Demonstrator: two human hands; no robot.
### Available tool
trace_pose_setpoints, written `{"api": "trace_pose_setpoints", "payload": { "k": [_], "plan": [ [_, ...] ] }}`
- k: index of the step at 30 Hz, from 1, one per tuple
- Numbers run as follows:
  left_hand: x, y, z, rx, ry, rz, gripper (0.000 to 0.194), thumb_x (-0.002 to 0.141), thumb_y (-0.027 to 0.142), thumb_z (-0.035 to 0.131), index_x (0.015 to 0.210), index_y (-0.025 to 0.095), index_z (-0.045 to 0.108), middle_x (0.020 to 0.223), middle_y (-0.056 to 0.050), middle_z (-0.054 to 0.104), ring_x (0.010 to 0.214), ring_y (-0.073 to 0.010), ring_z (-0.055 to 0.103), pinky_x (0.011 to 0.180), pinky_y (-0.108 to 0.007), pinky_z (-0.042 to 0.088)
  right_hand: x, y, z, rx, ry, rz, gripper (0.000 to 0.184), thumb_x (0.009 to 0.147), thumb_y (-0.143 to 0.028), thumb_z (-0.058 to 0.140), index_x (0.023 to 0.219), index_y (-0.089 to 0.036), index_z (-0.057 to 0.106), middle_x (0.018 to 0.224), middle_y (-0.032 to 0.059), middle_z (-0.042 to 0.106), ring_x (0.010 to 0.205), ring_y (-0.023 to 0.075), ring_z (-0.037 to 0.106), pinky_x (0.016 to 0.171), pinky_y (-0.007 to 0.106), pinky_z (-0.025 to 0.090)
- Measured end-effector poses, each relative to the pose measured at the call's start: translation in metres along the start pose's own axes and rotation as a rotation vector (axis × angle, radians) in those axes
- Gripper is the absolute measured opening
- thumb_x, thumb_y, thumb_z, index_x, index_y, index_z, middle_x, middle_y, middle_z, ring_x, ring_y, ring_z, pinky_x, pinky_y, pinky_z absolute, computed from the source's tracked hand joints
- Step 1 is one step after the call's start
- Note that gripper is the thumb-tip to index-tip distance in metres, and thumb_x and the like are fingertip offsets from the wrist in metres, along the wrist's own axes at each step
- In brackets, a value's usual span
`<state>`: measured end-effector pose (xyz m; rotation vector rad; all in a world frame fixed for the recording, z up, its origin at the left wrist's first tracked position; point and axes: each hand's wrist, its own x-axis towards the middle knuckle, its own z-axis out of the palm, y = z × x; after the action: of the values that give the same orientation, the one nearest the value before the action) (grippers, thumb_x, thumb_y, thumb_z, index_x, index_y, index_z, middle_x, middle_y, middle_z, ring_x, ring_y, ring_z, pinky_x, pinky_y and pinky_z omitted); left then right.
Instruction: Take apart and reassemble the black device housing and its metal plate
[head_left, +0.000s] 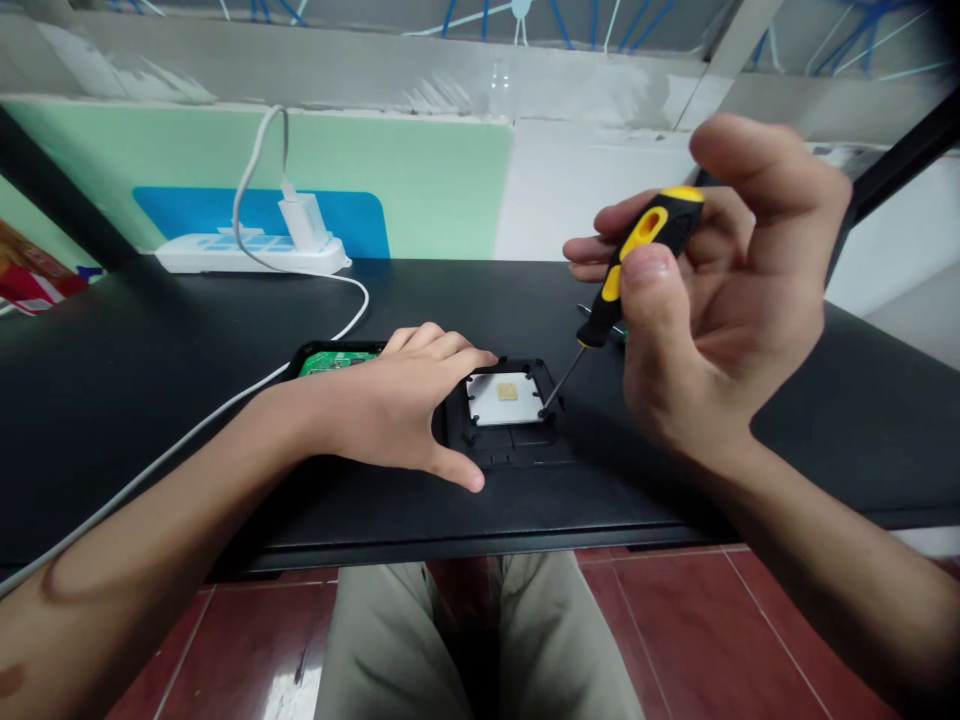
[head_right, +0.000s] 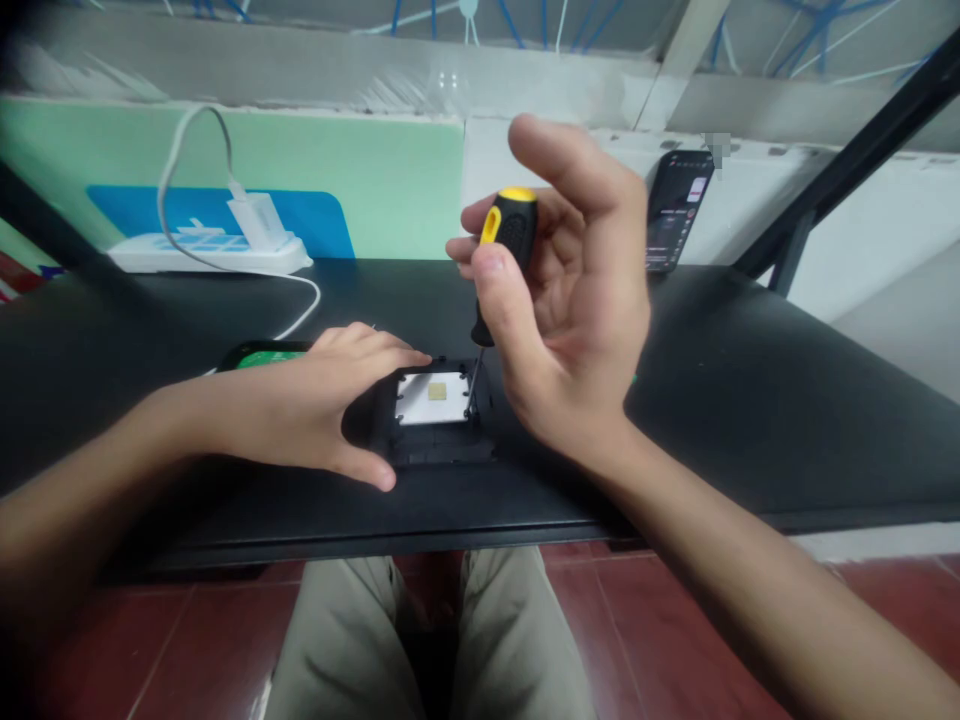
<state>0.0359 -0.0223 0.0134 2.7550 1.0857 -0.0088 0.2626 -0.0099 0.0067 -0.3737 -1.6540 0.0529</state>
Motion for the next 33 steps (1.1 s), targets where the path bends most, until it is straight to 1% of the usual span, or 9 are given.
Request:
{"api": "trace_pose_setpoints", "payload": {
  "k": [3,7,9,13,17,22,25,30,33],
  "plan": [
    [0.0,0.0,0.0,0.002,0.0,-0.002,0.103,0.074,0.077,0.07,0.153,0.021,0.035,0.147,-0.011,0.049,0.132,-0.0345,0.04,0.111,-0.042,0.031,0.0,-0.003,0.0,-0.067,0.014,-0.006,0.038,0.092,-0.028,0.065,0.129,-0.033,0.061,0.128,-0.0003,0.058,0.098,0.0169,0.07,0.09,0.042,0.065],
    [-0.001,0.0,0.0,0.0,0.007,0.004,0.103,0.074,0.076,0.07,0.153,0.021,0.035,0.149,-0.012,0.048,0.134,-0.0349,0.039,0.112,-0.043,0.03,-0.001,0.0,-0.001,-0.129,0.061,0.015,0.04,0.084,-0.034,0.076,0.122,-0.035,0.063,0.122,0.0003,0.057,0.109,0.023,0.07,0.1,0.049,0.061],
    [-0.001,0.0,0.0,-0.004,0.005,0.001,0.103,0.074,0.076,0.07,0.153,0.022,0.035,0.148,-0.012,0.047,0.134,-0.0349,0.039,0.112,-0.043,0.03,-0.002,0.002,-0.001,-0.092,0.031,0.045,0.041,0.086,-0.041,0.073,0.125,-0.039,0.06,0.119,-0.0004,0.06,0.105,0.0208,0.07,0.093,0.045,0.065],
    [-0.001,0.0,-0.001,-0.011,0.001,0.003,0.103,0.074,0.078,0.069,0.152,0.02,0.036,0.146,-0.012,0.048,0.131,-0.0338,0.041,0.111,-0.042,0.031,-0.003,0.006,0.0,0.035,-0.037,0.097,0.038,0.096,-0.052,0.054,0.132,-0.041,0.056,0.114,0.0003,0.067,0.095,0.0188,0.073,0.075,0.035,0.068],
    [-0.001,0.001,-0.001,-0.017,0.001,-0.001,0.102,0.074,0.076,0.07,0.153,0.02,0.036,0.146,-0.011,0.048,0.13,-0.0336,0.041,0.111,-0.042,0.031,-0.002,0.005,-0.001,-0.009,-0.035,0.071,0.036,0.097,-0.048,0.055,0.133,-0.04,0.056,0.114,-0.001,0.068,0.096,0.0179,0.072,0.075,0.035,0.067],
    [-0.001,0.002,-0.001,-0.01,-0.001,-0.003,0.103,0.074,0.075,0.072,0.153,0.02,0.035,0.147,-0.012,0.048,0.132,-0.0338,0.04,0.112,-0.042,0.03,-0.001,-0.003,0.002,-0.119,-0.009,0.012,0.04,0.092,-0.037,0.067,0.131,-0.036,0.058,0.119,-0.0017,0.058,0.093,0.0127,0.067,0.07,0.027,0.062],
    [-0.001,0.002,-0.002,-0.016,-0.001,0.006,0.103,0.074,0.075,0.07,0.154,0.019,0.035,0.148,-0.013,0.047,0.133,-0.0345,0.039,0.112,-0.043,0.03,-0.001,-0.005,0.004,-0.099,0.042,0.025,0.04,0.087,-0.038,0.073,0.125,-0.035,0.06,0.114,-0.0018,0.054,0.087,0.012,0.066,0.071,0.028,0.064],
    [-0.001,0.001,-0.003,-0.031,-0.011,-0.003,0.101,0.074,0.077,0.068,0.153,0.023,0.036,0.147,-0.012,0.049,0.131,-0.0357,0.041,0.109,-0.044,0.032,-0.004,-0.001,0.001,0.034,-0.012,0.099,0.037,0.096,-0.048,0.055,0.131,-0.036,0.056,0.116,0.0009,0.065,0.094,0.0184,0.071,0.066,0.033,0.067],
    [-0.001,0.001,-0.003,-0.031,-0.01,0.0,0.1,0.075,0.076,0.069,0.153,0.023,0.036,0.146,-0.012,0.049,0.13,-0.0352,0.041,0.109,-0.043,0.032,-0.005,0.001,0.0,0.026,-0.004,0.128,0.036,0.096,-0.048,0.057,0.131,-0.038,0.056,0.117,0.0005,0.069,0.093,0.0189,0.073,0.068,0.033,0.067]
  ]
}}
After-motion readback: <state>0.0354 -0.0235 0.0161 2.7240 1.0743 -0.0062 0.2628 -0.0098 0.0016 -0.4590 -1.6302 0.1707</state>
